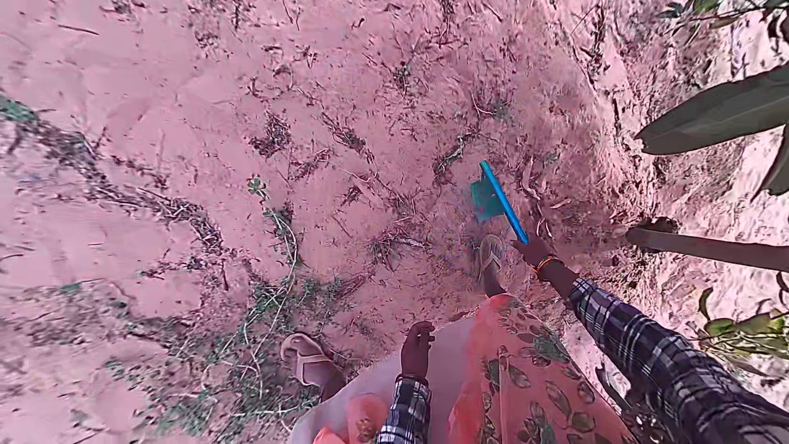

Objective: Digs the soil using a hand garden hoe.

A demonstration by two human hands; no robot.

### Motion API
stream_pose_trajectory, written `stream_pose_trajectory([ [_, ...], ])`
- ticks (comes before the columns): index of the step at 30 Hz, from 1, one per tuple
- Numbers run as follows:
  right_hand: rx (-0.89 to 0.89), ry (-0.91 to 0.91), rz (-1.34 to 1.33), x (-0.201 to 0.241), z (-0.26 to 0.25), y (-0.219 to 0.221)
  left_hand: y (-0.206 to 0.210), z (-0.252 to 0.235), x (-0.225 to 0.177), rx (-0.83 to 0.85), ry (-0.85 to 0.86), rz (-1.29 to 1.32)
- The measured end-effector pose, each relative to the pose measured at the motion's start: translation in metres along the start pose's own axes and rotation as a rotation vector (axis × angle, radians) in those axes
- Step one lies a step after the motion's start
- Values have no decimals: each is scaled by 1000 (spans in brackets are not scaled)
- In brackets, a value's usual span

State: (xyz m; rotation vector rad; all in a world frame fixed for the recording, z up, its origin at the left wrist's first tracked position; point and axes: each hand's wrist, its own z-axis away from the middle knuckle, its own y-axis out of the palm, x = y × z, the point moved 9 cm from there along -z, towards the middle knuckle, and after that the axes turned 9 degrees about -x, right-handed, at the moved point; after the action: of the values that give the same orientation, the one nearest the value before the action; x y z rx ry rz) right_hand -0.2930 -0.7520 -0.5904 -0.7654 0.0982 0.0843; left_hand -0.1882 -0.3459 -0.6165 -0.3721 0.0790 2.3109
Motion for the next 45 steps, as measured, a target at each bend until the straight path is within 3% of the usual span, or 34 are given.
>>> stream_pose_trajectory([
  [2, -79, -14, -33, 9, -42, -19, -10, -8, 15, -77, -117, 96],
  [5, -241, -87, -126, 50, -101, -81, -5, -12, 40, -148, -304, 209],
  [10, -491, -202, -383, 149, -202, -193, 25, -14, 43, -79, -360, 221],
  [12, -506, -218, -521, 174, -246, -206, 32, -14, 45, -67, -366, 214],
  [15, -384, -164, -687, 191, -266, -166, 37, -14, 51, -77, -371, 206],
  [19, -270, -21, -698, 161, -203, -63, 37, -17, 53, -78, -378, 232],
  [23, -69, 11, -705, 114, -101, 15, 36, -24, 48, -77, -375, 248],
  [27, 65, 74, -708, 84, -41, 24, 27, -29, 43, -101, -349, 234],
  [29, 16, 56, -733, 70, -55, -2, 19, -30, 44, -135, -349, 232],
  [32, -231, 35, -826, 41, -112, -83, 17, -28, 48, -159, -360, 234],
  [35, -478, 41, -1096, 8, -190, -159, 24, -25, 52, -143, -375, 209],
  [37, -593, 61, -1309, -8, -237, -182, 28, -24, 54, -137, -383, 195],
  [39, -650, 120, -1400, -25, -267, -172, 33, -25, 55, -140, -387, 192],
  [41, -555, 207, -1390, -42, -285, -124, 37, -26, 53, -150, -389, 201],
  [45, -179, 311, -1441, -45, -207, -20, 50, -28, 42, -107, -352, 211],
])
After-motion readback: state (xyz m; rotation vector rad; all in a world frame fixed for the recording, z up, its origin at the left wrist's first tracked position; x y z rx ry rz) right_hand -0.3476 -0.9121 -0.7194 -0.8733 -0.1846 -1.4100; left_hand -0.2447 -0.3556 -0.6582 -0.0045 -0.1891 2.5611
